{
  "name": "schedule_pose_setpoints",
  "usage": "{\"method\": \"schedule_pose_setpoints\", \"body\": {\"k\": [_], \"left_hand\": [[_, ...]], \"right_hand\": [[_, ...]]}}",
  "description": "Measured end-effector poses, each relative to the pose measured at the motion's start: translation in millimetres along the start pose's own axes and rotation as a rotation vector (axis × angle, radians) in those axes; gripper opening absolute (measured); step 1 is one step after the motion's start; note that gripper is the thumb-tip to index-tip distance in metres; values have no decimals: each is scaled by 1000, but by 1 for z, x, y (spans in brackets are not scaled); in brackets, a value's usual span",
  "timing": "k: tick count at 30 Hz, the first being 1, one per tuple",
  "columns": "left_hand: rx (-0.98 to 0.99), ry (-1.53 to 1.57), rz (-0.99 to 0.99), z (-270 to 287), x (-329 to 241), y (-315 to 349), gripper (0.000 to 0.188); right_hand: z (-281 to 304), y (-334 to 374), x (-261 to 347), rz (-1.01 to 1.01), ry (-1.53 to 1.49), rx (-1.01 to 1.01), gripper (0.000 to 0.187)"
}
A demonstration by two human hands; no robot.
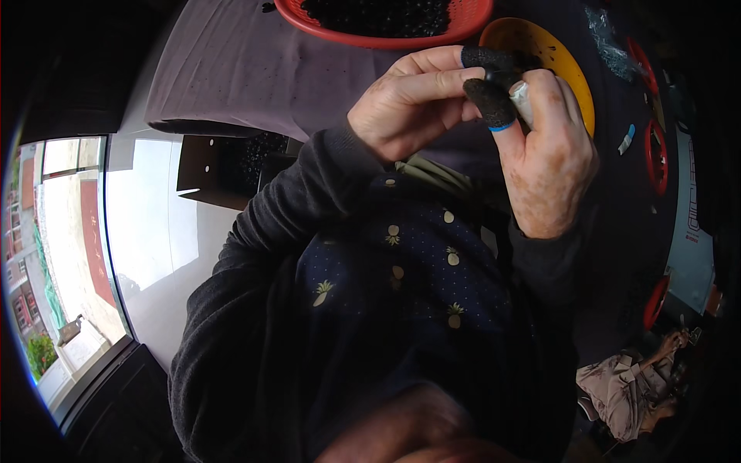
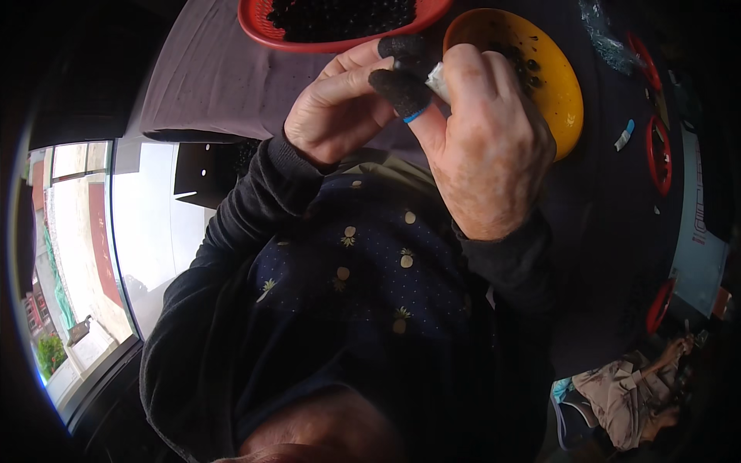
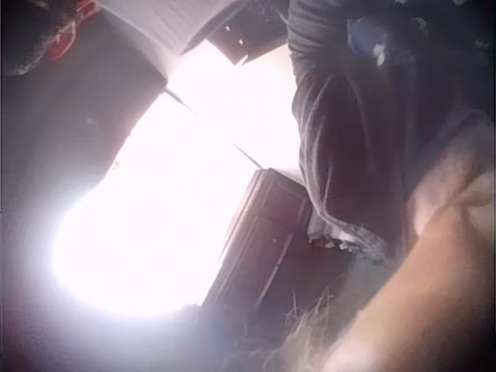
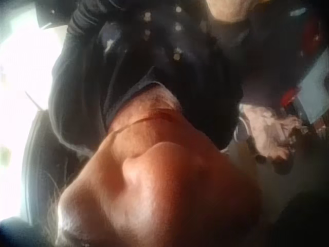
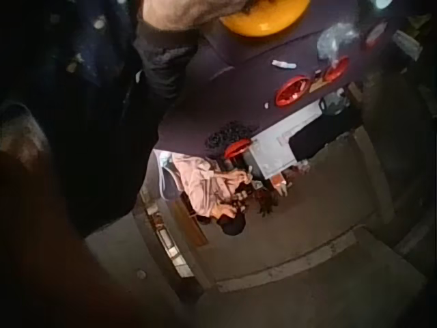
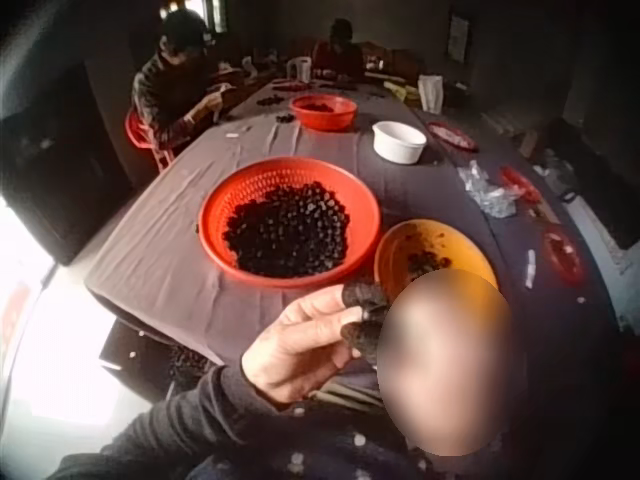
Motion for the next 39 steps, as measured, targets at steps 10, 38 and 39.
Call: {"method": "schedule_pose_setpoints", "body": {"k": [10, 38, 39], "left_hand": [[8, -10, -81, -2, -1, 3, 21], [-53, -4, -76, -4, 1, 1, 20], [-53, -4, -77, -4, 2, 1, 20]], "right_hand": [[1, 3, 9, 113, 82, -74, 33], [6, 5, -3, -4, -41, -76, 30], [6, 5, 0, 8, -38, -67, 30]]}}
Point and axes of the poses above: each hand's wrist, its own y-axis away from the middle knuckle, its own z-axis out of the back of the hand, x = y × z, the point moved 8 cm from there along -y, towards the middle knuckle, and after that the axes turned 8 degrees about -z, right-handed, at the moved point
